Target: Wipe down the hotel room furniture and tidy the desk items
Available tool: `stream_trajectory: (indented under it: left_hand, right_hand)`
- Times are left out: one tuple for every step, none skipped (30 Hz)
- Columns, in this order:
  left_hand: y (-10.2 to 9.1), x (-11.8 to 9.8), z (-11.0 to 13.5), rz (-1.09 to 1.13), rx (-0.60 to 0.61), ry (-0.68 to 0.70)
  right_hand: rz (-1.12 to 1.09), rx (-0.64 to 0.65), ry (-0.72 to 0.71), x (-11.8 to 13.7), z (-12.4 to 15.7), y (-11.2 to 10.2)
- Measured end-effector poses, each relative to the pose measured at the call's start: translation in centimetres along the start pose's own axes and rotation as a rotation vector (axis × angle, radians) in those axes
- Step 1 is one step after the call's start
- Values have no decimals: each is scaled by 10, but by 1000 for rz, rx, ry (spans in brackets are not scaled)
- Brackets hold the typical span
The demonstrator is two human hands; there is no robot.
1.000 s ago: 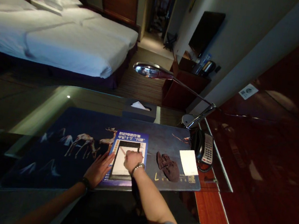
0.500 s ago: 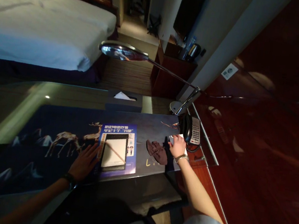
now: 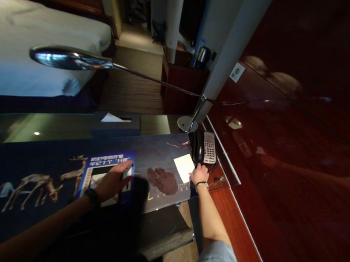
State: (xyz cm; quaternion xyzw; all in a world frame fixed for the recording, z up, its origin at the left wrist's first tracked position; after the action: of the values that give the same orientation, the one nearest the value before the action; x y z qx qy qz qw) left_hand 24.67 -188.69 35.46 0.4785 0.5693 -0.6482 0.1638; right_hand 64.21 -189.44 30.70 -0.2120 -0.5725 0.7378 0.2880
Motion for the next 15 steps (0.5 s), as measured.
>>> stream_trajectory:
  left_hand:
    - [17,-16,-12,64,7,-5]
    - [35,-31,-22,118,15,-7]
    - [53,-43,-31,167,24,-10]
    - [72,-53,-37,227,33,-27]
    - [90,-60,-42,296,39,-58]
    - [106,-64,-46,371,41,-105]
    - [120,-68,-50,448,37,-168]
    - [131,-70,-53,528,24,-241]
    - [139,-72,-57,609,3,-311]
    - [144,-75,-61,693,-21,-364]
    - [145,-80,-65,780,-40,-392]
    - [142,-84,-70,866,-51,-402]
    - [136,-89,-76,945,-57,-404]
    - [127,-91,-80,1007,-65,-406]
    - [114,-91,-83,1048,-84,-417]
  right_hand:
    - [-29,1,1,-1,-1,1]
    - [-62,5,-1,-2,-3,0]
    - [-102,9,2,-3,-4,-1]
    - [-148,15,9,-4,-6,-4]
    - [-202,24,20,-5,-7,-8]
    - [-264,37,28,-6,-8,-13]
    - [-333,57,30,-6,-7,-18]
    - [-406,82,20,-4,-5,-23]
    - [-481,115,-5,0,0,-27]
    - [-554,156,-45,6,8,-31]
    - [-619,205,-97,14,18,-35]
    - [-673,263,-153,24,29,-37]
    - [-724,337,-220,35,41,-37]
    - [-767,411,-301,48,54,-37]
    - [-789,458,-392,60,67,-37]
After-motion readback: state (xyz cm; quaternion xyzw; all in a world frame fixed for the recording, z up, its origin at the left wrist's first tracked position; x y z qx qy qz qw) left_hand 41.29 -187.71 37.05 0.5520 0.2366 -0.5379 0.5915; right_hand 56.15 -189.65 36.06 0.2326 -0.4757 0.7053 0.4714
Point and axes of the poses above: each hand's wrist, its own z-axis away from the middle knuckle, its own y-axis out of the palm, x = y × z, the point moved 6 cm from there along -z, towards the middle knuckle, and after that the axes turned 15 degrees about y, right-handed, at the moved point
